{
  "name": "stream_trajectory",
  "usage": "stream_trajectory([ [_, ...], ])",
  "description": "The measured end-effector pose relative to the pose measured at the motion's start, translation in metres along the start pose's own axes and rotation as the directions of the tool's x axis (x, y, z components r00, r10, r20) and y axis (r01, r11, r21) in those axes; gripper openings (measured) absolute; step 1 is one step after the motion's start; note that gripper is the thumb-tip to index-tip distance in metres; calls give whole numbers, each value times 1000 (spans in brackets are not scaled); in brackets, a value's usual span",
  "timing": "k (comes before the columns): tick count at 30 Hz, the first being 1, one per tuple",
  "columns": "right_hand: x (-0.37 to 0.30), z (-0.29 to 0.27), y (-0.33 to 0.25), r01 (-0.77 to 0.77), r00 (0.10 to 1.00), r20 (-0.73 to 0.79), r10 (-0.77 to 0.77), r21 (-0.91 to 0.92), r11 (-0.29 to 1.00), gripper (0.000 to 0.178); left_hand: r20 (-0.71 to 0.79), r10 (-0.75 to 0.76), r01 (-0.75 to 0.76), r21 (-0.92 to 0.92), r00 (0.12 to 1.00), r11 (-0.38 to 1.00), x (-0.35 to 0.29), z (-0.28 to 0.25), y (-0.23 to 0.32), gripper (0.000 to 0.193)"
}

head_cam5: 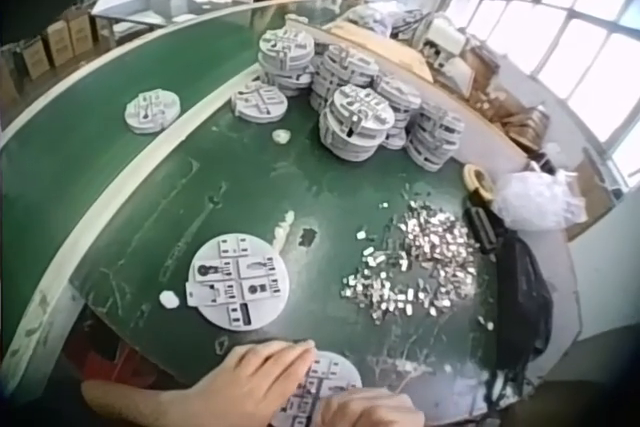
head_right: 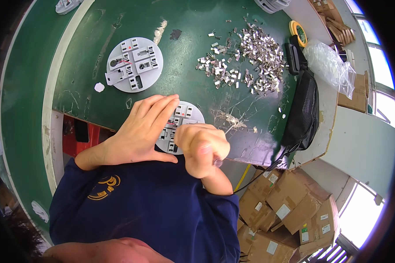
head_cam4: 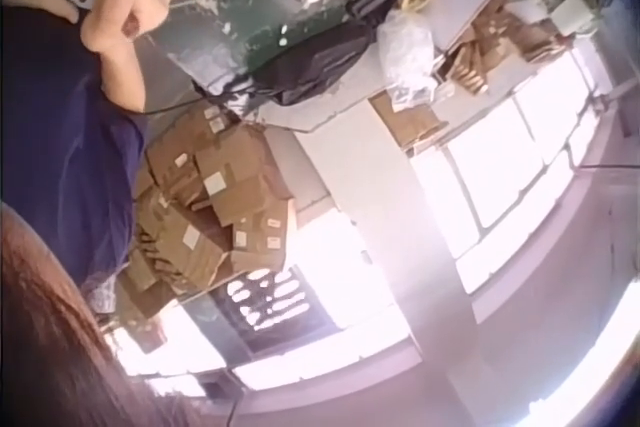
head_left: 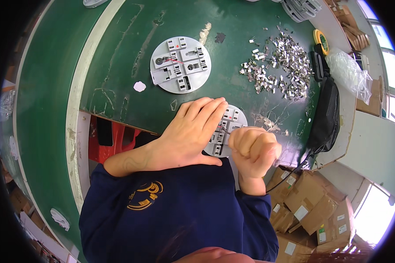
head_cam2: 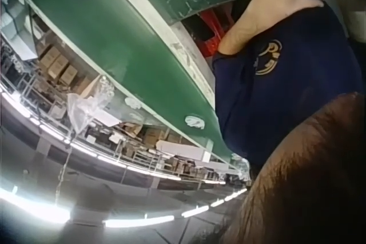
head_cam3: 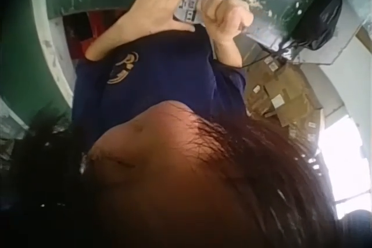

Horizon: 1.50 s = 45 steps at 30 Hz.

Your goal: Assembling small metal components into a circular white base on a workbench.

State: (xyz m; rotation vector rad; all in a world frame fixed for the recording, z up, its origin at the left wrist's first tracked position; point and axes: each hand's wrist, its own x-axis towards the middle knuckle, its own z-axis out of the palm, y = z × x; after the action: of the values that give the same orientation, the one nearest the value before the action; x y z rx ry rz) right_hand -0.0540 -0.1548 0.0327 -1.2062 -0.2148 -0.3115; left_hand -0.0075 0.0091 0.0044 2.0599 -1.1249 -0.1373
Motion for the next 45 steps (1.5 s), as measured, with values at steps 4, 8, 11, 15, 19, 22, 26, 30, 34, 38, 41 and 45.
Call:
stream_trajectory([
  [4,14,5,-1,133,976,204,-72,-306,943,56,-14,5,-4,48,1000,999,-1,3,-1,111],
  [8,21,-3,-11,31,964,265,29,-221,975,58,-17,-1,1,27,1000,1000,-1,4,0,111],
  [11,20,-5,-20,-7,971,237,34,-114,993,52,-19,-9,9,6,1000,1000,0,4,-1,111],
  [15,11,-2,-12,-46,995,88,51,-53,998,48,-29,-13,13,5,1000,1000,-1,5,1,112],
  [19,8,8,-7,-69,996,-52,67,-32,997,47,-29,-14,14,6,999,1000,-2,5,0,112],
  [22,7,11,-6,-47,997,-72,40,-94,994,49,-32,-22,22,5,999,1000,-1,5,-1,113],
  [26,3,12,-3,-27,995,-99,9,-173,985,50,-27,-24,24,-4,999,1000,0,5,-1,113],
  [30,-2,12,3,-14,994,-109,-14,-246,969,50,-21,-18,18,-1,1000,1000,-1,5,0,113],
  [34,17,-5,-3,-109,993,33,111,-44,993,51,-35,-26,26,8,999,1000,0,5,-1,111],
  [38,21,-13,-8,-138,977,175,119,99,985,52,-34,7,-7,-9,999,1000,-3,6,-1,109],
  [41,19,-12,-4,-99,977,200,79,92,991,53,-31,-5,5,-6,999,1000,-2,5,-1,108],
  [45,17,-8,4,29,967,253,-23,-21,999,52,-31,0,0,0,1000,1000,0,3,-2,106],
])
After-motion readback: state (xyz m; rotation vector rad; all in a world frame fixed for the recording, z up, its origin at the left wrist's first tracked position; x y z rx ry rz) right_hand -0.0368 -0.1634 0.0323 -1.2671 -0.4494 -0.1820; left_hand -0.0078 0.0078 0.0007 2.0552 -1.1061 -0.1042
